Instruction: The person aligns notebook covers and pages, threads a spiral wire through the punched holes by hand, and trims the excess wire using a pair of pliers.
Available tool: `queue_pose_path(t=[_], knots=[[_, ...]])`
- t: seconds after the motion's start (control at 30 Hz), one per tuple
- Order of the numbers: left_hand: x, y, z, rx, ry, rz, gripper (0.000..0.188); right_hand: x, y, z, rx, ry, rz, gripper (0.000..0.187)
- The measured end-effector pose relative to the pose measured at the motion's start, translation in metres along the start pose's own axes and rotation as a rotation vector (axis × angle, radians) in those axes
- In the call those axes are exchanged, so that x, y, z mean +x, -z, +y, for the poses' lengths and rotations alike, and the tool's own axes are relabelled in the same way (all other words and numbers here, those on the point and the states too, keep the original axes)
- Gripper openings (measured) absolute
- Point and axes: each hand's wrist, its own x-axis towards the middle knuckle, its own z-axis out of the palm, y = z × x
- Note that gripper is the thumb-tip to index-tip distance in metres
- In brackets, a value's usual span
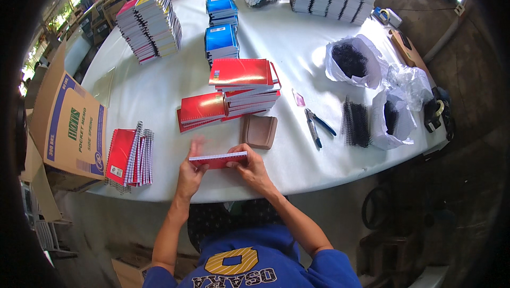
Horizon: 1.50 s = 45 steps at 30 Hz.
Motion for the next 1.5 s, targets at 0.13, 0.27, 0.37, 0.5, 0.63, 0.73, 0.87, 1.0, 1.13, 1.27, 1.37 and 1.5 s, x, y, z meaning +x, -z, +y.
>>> queue_pose_path(t=[0.13,0.27,0.37,0.5,0.63,0.73,0.87,1.0,1.13,1.27,1.37,1.5], knots=[[0.009,-0.028,0.053,0.935,-0.419,0.166,0.081,-0.001,0.006,0.011,-0.116,0.017,0.046,0.021],[0.025,-0.052,0.046,1.414,-0.420,-0.052,0.069,0.005,0.027,-0.012,-0.255,0.123,-0.106,0.032],[0.026,-0.047,0.036,1.303,-0.482,-0.020,0.050,0.025,0.105,-0.057,-0.622,0.322,-0.159,0.035],[0.027,-0.049,0.056,1.270,-0.354,-0.258,0.046,0.047,0.243,-0.057,-1.614,0.081,0.766,0.021],[0.034,-0.048,0.057,1.278,-0.237,-0.352,0.047,0.054,0.303,-0.036,-2.056,-0.163,0.774,0.027],[0.031,-0.041,0.051,1.296,-0.297,-0.268,0.052,0.054,0.297,-0.046,-1.892,-0.103,0.779,0.020],[0.033,-0.041,0.048,1.308,-0.305,-0.260,0.052,0.051,0.290,-0.073,-1.632,-0.063,0.742,0.019],[0.037,-0.041,0.053,1.327,-0.235,-0.290,0.050,0.050,0.264,-0.097,-1.666,0.097,0.613,0.019],[0.037,-0.040,0.049,1.310,-0.258,-0.263,0.051,0.049,0.184,-0.112,-1.267,0.226,0.307,0.022],[0.037,-0.042,0.051,1.288,-0.283,-0.260,0.052,0.024,0.081,-0.084,-0.827,0.340,-0.078,0.032],[0.037,-0.042,0.051,1.313,-0.219,-0.264,0.051,0.019,0.057,-0.074,-0.786,0.254,-0.073,0.022],[0.037,-0.042,0.048,1.292,-0.331,-0.219,0.052,0.018,0.059,-0.068,-0.711,0.216,-0.144,0.022]])
